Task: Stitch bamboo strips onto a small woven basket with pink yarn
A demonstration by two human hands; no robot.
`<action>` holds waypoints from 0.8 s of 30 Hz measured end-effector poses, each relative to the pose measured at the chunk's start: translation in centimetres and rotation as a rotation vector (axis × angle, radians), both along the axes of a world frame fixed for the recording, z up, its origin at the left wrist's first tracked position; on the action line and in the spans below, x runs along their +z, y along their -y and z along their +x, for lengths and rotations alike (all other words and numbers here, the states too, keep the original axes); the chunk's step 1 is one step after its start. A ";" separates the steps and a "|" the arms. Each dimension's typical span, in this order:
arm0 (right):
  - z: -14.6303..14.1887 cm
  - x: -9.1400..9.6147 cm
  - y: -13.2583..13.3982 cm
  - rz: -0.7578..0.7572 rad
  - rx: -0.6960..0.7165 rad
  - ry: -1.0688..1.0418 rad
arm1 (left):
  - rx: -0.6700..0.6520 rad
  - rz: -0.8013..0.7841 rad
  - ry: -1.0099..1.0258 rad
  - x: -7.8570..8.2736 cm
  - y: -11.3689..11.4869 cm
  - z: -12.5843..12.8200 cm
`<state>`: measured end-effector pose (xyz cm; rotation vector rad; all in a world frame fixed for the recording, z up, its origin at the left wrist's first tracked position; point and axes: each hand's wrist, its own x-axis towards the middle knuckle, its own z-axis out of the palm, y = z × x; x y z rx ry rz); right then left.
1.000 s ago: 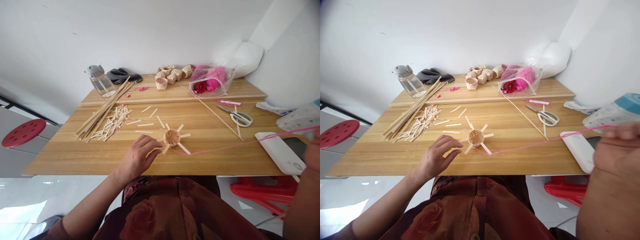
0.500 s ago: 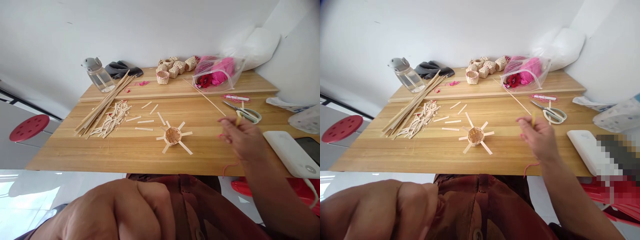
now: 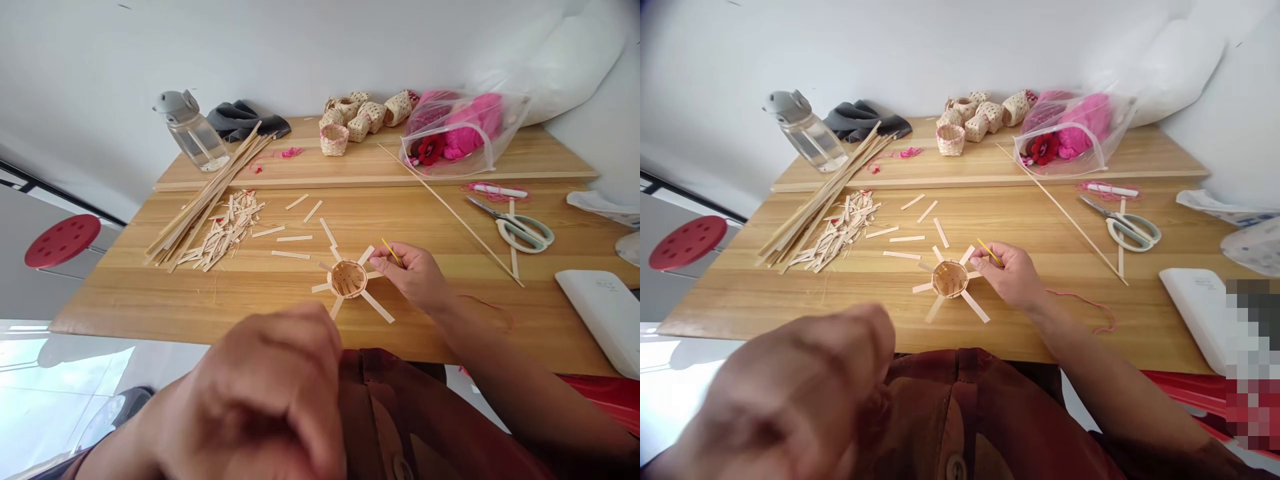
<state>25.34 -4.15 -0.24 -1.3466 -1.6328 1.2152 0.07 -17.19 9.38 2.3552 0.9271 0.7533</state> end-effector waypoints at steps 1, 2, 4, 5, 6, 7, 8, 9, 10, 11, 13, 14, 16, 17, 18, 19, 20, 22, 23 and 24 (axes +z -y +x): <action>-0.1 -0.1 0.2 -0.007 0.009 0.000 | -0.021 -0.084 0.066 -0.2 -2.1 0.2; -0.2 -0.2 0.3 -0.015 0.019 -0.001 | 0.063 -0.064 0.117 -0.8 -3.9 0.3; -0.3 -0.2 0.6 -0.026 0.037 -0.001 | 0.157 0.046 0.084 -2.7 -6.2 0.3; -0.3 -0.1 0.7 -0.027 0.046 0.001 | 0.169 0.077 0.031 -3.8 -6.7 0.3; -0.4 0.0 0.8 -0.025 0.056 0.007 | 0.169 0.101 -0.012 -5.0 -7.0 0.2; -0.5 0.1 0.8 -0.023 0.066 0.012 | 0.171 0.122 -0.052 -6.0 -7.1 0.1; -0.6 0.3 0.8 -0.025 0.078 0.016 | 0.158 0.141 -0.092 -6.9 -7.2 0.0; -0.7 0.4 0.8 -0.029 0.091 0.012 | 0.143 0.157 -0.120 -7.5 -7.2 -0.1; -0.8 0.5 0.7 -0.034 0.102 0.005 | 0.126 0.167 -0.137 -8.0 -7.2 -0.2; -0.9 0.6 0.7 -0.039 0.113 -0.003 | 0.113 0.171 -0.141 -8.3 -7.3 -0.2; -1.1 0.6 0.6 -0.043 0.126 -0.012 | 0.108 0.161 -0.108 -8.6 -7.5 -0.2; -1.1 0.6 0.6 -0.036 0.124 -0.003 | 0.115 0.153 -0.084 -8.7 -7.6 -0.2; -1.0 0.5 0.8 0.003 0.087 0.047 | 0.142 0.151 -0.047 -8.8 -7.7 -0.2; -0.9 0.5 0.9 0.049 0.053 0.086 | 0.155 0.157 -0.038 -8.8 -7.7 -0.2; -0.7 0.6 1.1 0.117 0.013 0.133 | 0.166 0.164 -0.034 -8.8 -7.7 -0.2; -0.6 0.9 1.3 0.206 -0.017 0.180 | 0.175 0.171 -0.033 -8.8 -7.7 -0.1; -0.5 1.2 1.6 0.310 -0.016 0.225 | 0.179 0.172 -0.034 -8.8 -7.7 -0.1; -0.4 2.0 2.0 0.521 0.092 0.320 | 0.181 0.161 -0.035 -8.7 -7.5 0.1; -0.4 2.5 2.2 0.609 0.185 0.379 | 0.183 0.153 -0.037 -8.7 -7.5 0.2; -0.5 2.9 2.4 0.676 0.285 0.447 | 0.185 0.148 -0.041 -8.6 -7.4 0.3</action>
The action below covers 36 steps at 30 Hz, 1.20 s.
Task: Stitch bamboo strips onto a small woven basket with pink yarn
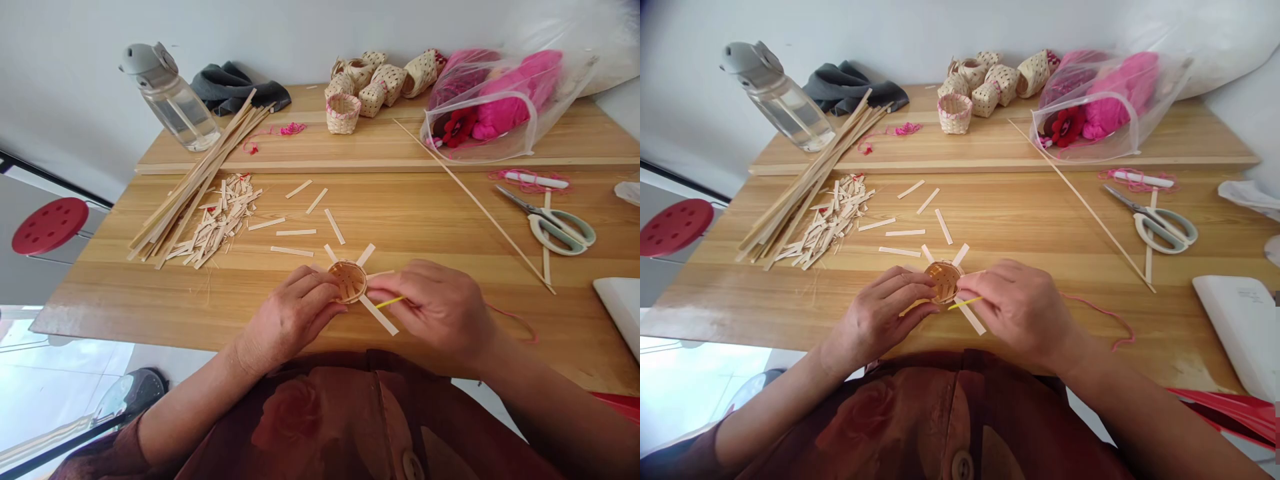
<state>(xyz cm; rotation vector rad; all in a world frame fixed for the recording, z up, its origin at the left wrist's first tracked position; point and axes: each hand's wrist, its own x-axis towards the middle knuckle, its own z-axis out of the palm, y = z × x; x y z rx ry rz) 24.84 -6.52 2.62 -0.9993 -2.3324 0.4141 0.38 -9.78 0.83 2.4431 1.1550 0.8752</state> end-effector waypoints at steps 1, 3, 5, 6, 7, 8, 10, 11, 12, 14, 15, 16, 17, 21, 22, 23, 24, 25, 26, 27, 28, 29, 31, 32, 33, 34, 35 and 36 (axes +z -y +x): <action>-0.1 0.3 0.1 0.040 0.069 0.095 | 0.004 -0.002 -0.002 0.1 0.1 0.1; -0.4 0.7 0.3 0.079 0.133 0.260 | -0.001 -0.006 -0.018 0.3 0.3 0.3; -0.8 0.9 0.4 0.076 0.142 0.372 | -0.035 -0.006 -0.041 0.4 0.5 0.3; -1.0 1.0 0.4 0.069 0.139 0.406 | -0.055 -0.006 -0.052 0.4 0.6 0.2; -1.1 1.1 0.4 0.061 0.138 0.431 | -0.072 -0.005 -0.062 0.4 0.7 0.1; -1.3 1.2 0.4 0.052 0.138 0.451 | -0.084 -0.004 -0.071 0.4 0.8 0.0; -1.6 1.5 0.5 0.023 0.156 0.487 | -0.085 0.004 -0.083 0.2 0.9 -0.2; -1.7 1.6 0.6 0.005 0.165 0.504 | -0.079 0.012 -0.089 0.1 1.0 -0.3; -1.9 1.8 0.6 -0.013 0.165 0.517 | -0.073 0.024 -0.092 0.0 1.0 -0.4; -2.2 2.2 0.7 -0.046 0.143 0.538 | -0.072 0.044 -0.101 -0.2 0.9 -0.5; -2.3 2.3 0.7 -0.059 0.124 0.548 | -0.082 0.055 -0.107 -0.2 0.9 -0.5; -2.4 2.5 0.7 -0.071 0.105 0.564 | -0.098 0.065 -0.114 -0.2 0.8 -0.4; -2.5 2.6 0.7 -0.080 0.089 0.583 | -0.115 0.075 -0.122 -0.1 0.7 -0.4; -2.8 3.2 0.6 -0.070 0.077 0.659 | -0.168 0.126 -0.153 0.1 0.5 -0.2; -2.9 3.3 0.5 -0.057 0.088 0.672 | -0.173 0.134 -0.161 0.1 0.5 -0.2; -3.0 3.5 0.5 -0.045 0.104 0.685 | -0.176 0.140 -0.169 0.2 0.5 -0.2; -3.1 3.6 0.4 -0.033 0.127 0.697 | -0.177 0.148 -0.174 0.2 0.5 -0.2; -3.2 3.7 0.4 -0.020 0.152 0.706 | -0.177 0.155 -0.178 0.3 0.5 -0.2; -3.3 3.7 0.3 -0.009 0.174 0.716 | -0.176 0.164 -0.180 0.3 0.5 -0.2; -3.3 3.7 0.2 0.000 0.194 0.726 | -0.176 0.173 -0.181 0.3 0.4 -0.2; -3.4 3.8 0.2 0.010 0.210 0.732 | -0.178 0.181 -0.181 0.2 0.4 -0.2; -3.4 3.8 0.0 0.013 0.223 0.738 | -0.179 0.188 -0.179 0.2 0.4 -0.2; -3.4 4.0 -0.2 -0.016 0.247 0.756 | -0.177 0.203 -0.168 0.1 0.4 -0.2; -3.5 4.1 -0.3 -0.043 0.261 0.762 | -0.176 0.211 -0.161 0.0 0.4 -0.2; -3.5 4.3 -0.5 -0.075 0.270 0.767 | -0.175 0.219 -0.155 0.0 0.4 -0.2; -3.6 4.5 -0.6 -0.108 0.273 0.776 | -0.175 0.227 -0.150 0.0 0.4 -0.2; -3.7 4.7 -0.8 -0.136 0.272 0.787 | -0.176 0.233 -0.149 0.0 0.4 -0.1; -3.9 4.9 -0.9 -0.154 0.269 0.797 | -0.181 0.237 -0.151 0.1 0.4 -0.1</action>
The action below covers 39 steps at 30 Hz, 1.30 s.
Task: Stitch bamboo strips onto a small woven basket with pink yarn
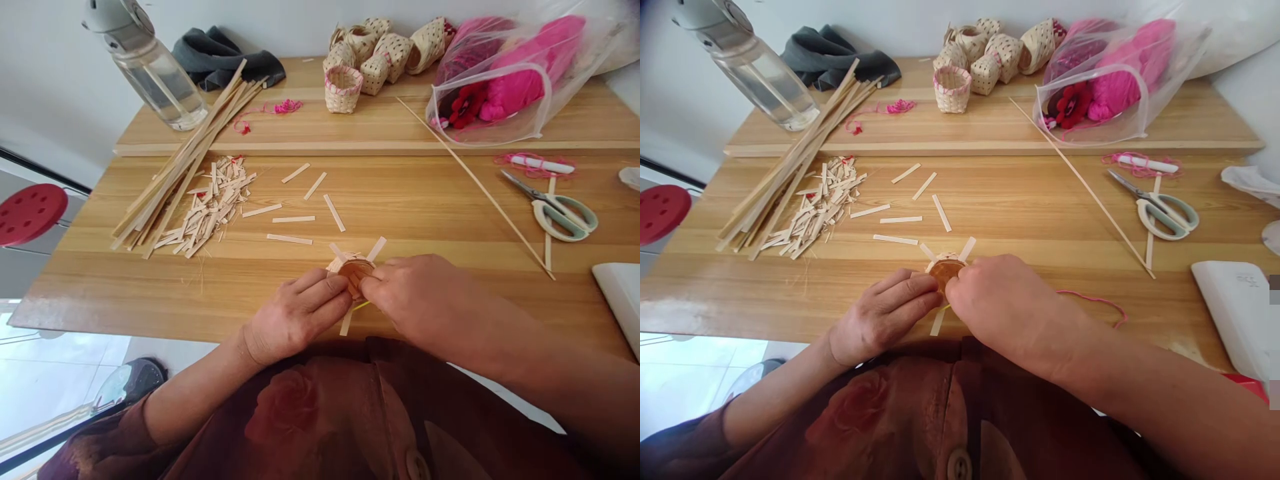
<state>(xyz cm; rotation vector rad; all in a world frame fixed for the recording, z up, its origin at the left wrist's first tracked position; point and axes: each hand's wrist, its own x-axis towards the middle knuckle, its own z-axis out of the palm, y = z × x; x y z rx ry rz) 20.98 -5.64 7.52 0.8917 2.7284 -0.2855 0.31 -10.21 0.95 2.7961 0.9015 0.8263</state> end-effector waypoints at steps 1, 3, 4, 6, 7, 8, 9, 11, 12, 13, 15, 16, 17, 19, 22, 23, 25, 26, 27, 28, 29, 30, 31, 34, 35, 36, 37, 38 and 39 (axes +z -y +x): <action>-0.2 0.1 -0.1 -0.006 -0.002 0.012 | -0.006 0.005 -0.003 0.1 0.0 0.1; -0.6 0.3 -0.3 0.008 0.009 0.025 | -0.015 -0.001 -0.008 0.4 -0.1 0.2; -0.8 0.3 -0.3 0.020 0.018 0.023 | -0.018 -0.012 -0.007 0.5 -0.1 0.3; -1.1 0.2 -0.3 0.028 0.032 0.027 | -0.019 -0.035 0.004 0.6 -0.1 0.3; -1.2 0.1 -0.3 0.022 0.040 0.038 | -0.019 -0.048 0.010 0.5 -0.1 0.3; -1.2 0.1 -0.3 0.012 0.049 0.051 | -0.018 -0.058 0.016 0.5 -0.1 0.2; -1.1 0.0 -0.3 0.001 0.059 0.066 | -0.017 -0.065 0.022 0.4 0.0 0.1; -0.8 -0.3 -0.1 0.004 0.071 0.061 | -0.009 -0.080 0.040 0.1 0.0 0.0; -0.5 -0.5 0.0 0.018 0.068 0.033 | -0.005 -0.086 0.051 0.0 0.0 -0.1; -0.1 -0.8 0.1 0.033 0.061 -0.005 | -0.003 -0.088 0.063 -0.2 0.0 -0.2; 0.5 -1.4 0.5 0.061 0.031 -0.092 | -0.003 -0.095 0.077 -0.3 0.0 -0.4; 0.8 -1.7 0.7 0.076 0.014 -0.132 | -0.001 -0.101 0.079 -0.4 0.0 -0.5; 1.1 -2.0 0.9 0.091 -0.003 -0.168 | 0.000 -0.108 0.080 -0.4 0.0 -0.5; 1.3 -2.6 1.3 0.126 -0.041 -0.227 | 0.000 -0.118 0.084 -0.4 0.0 -0.5; 1.3 -3.2 1.7 0.174 -0.111 -0.289 | 0.005 -0.121 0.099 -0.5 0.0 -0.5; 1.3 -3.4 1.8 0.182 -0.135 -0.304 | 0.012 -0.117 0.107 -0.6 0.0 -0.4; 1.2 -3.7 2.0 0.190 -0.173 -0.334 | 0.029 -0.108 0.121 -0.9 0.1 -0.4; 1.2 -3.8 2.1 0.191 -0.187 -0.349 | 0.036 -0.103 0.128 -1.0 0.1 -0.4; 1.2 -3.8 2.2 0.191 -0.201 -0.360 | 0.041 -0.099 0.134 -1.0 0.2 -0.4; 1.3 -3.7 2.2 0.185 -0.211 -0.359 | 0.041 -0.099 0.136 -1.0 0.2 -0.3; 1.3 -3.5 2.2 0.168 -0.216 -0.342 | 0.037 -0.102 0.133 -1.0 0.2 -0.3; 1.4 -3.2 2.2 0.136 -0.212 -0.311 | 0.029 -0.105 0.123 -0.8 0.2 -0.3; 1.4 -2.8 2.0 0.095 -0.204 -0.267 | 0.016 -0.106 0.110 -0.7 0.1 -0.2; 1.0 -1.3 1.2 -0.033 -0.172 -0.091 | -0.025 -0.090 0.062 0.0 0.0 0.1; 0.8 -0.8 0.8 -0.060 -0.163 -0.038 | -0.030 -0.085 0.050 0.2 -0.1 0.2; 0.5 -0.4 0.5 -0.079 -0.154 0.001 | -0.033 -0.082 0.042 0.3 -0.1 0.3; 0.3 -0.1 0.2 -0.087 -0.142 0.025 | -0.034 -0.084 0.034 0.5 -0.1 0.3; 0.1 0.1 -0.1 -0.086 -0.125 0.032 | -0.035 -0.086 0.029 0.5 -0.1 0.4; -0.1 0.2 -0.2 -0.080 -0.111 0.030 | -0.033 -0.086 0.027 0.6 -0.1 0.4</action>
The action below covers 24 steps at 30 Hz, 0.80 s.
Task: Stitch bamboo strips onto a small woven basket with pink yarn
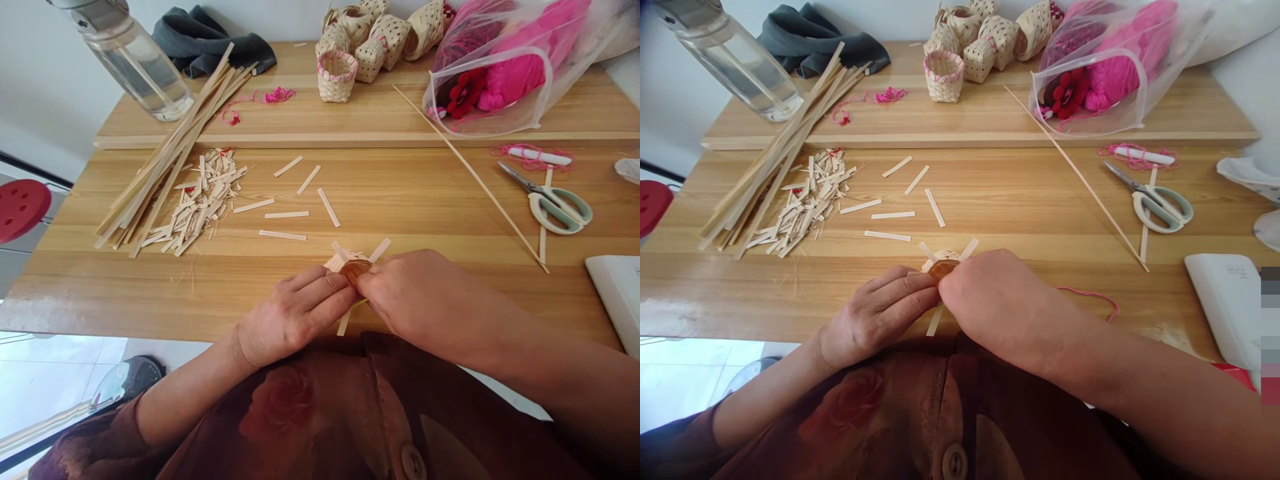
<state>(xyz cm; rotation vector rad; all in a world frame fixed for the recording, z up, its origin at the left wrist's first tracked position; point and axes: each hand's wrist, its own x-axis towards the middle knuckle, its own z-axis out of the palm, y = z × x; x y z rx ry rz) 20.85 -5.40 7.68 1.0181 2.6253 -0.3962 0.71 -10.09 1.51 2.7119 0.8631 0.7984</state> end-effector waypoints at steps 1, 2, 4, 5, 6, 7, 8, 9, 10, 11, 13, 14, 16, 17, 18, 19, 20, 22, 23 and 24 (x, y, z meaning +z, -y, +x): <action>-0.1 0.1 -0.1 0.007 0.012 -0.006 | 0.001 0.001 0.001 0.0 0.0 0.0; -0.2 0.1 -0.2 0.009 0.019 -0.013 | 0.003 0.004 0.005 0.0 0.0 0.0; -0.3 0.1 -0.2 -0.009 0.008 -0.028 | 0.009 0.009 0.015 0.0 0.1 0.0; -0.3 0.1 -0.1 -0.023 -0.008 -0.038 | 0.009 0.013 0.019 0.0 0.1 0.0; -0.3 0.1 -0.1 -0.033 -0.024 -0.047 | 0.008 0.014 0.021 0.0 0.1 0.0; -0.3 0.1 -0.1 -0.039 -0.039 -0.055 | 0.005 0.013 0.020 0.0 0.0 0.0; -0.3 0.1 -0.1 -0.039 -0.050 -0.059 | 0.003 0.011 0.019 0.1 0.0 0.1; -0.3 0.1 0.0 -0.036 -0.055 -0.062 | 0.001 0.008 0.018 0.1 0.0 0.1; -0.3 0.1 0.0 -0.034 -0.057 -0.063 | -0.001 0.004 0.019 0.1 0.0 0.1; -0.3 0.1 0.0 -0.034 -0.059 -0.062 | -0.002 0.000 0.020 0.1 0.0 0.1; -0.3 0.1 0.0 -0.036 -0.064 -0.054 | -0.003 -0.003 0.018 0.1 0.0 0.1; -0.3 0.1 0.0 -0.036 -0.060 -0.049 | -0.002 -0.006 0.014 0.1 0.0 0.1; -0.3 0.0 0.0 -0.029 -0.042 -0.035 | -0.005 -0.006 0.005 0.1 0.0 0.1; -0.3 0.0 0.0 -0.022 -0.028 -0.027 | -0.007 -0.004 0.006 0.1 0.0 0.2; -0.3 0.0 -0.1 -0.013 -0.009 -0.021 | -0.011 -0.002 0.009 0.1 0.0 0.2; -0.4 0.0 -0.1 -0.007 0.012 -0.016 | -0.016 -0.003 0.014 0.1 0.1 0.2; -0.5 0.0 -0.2 0.002 0.027 -0.012 | -0.018 -0.006 0.019 0.1 0.1 0.3; -0.7 0.1 -0.3 0.016 0.043 -0.004 | -0.010 -0.020 0.023 0.1 0.1 0.3; -0.8 0.1 -0.3 0.018 0.041 0.003 | -0.005 -0.027 0.022 0.1 0.1 0.3; -0.8 0.2 -0.4 0.015 0.035 0.006 | 0.000 -0.029 0.021 0.1 0.1 0.3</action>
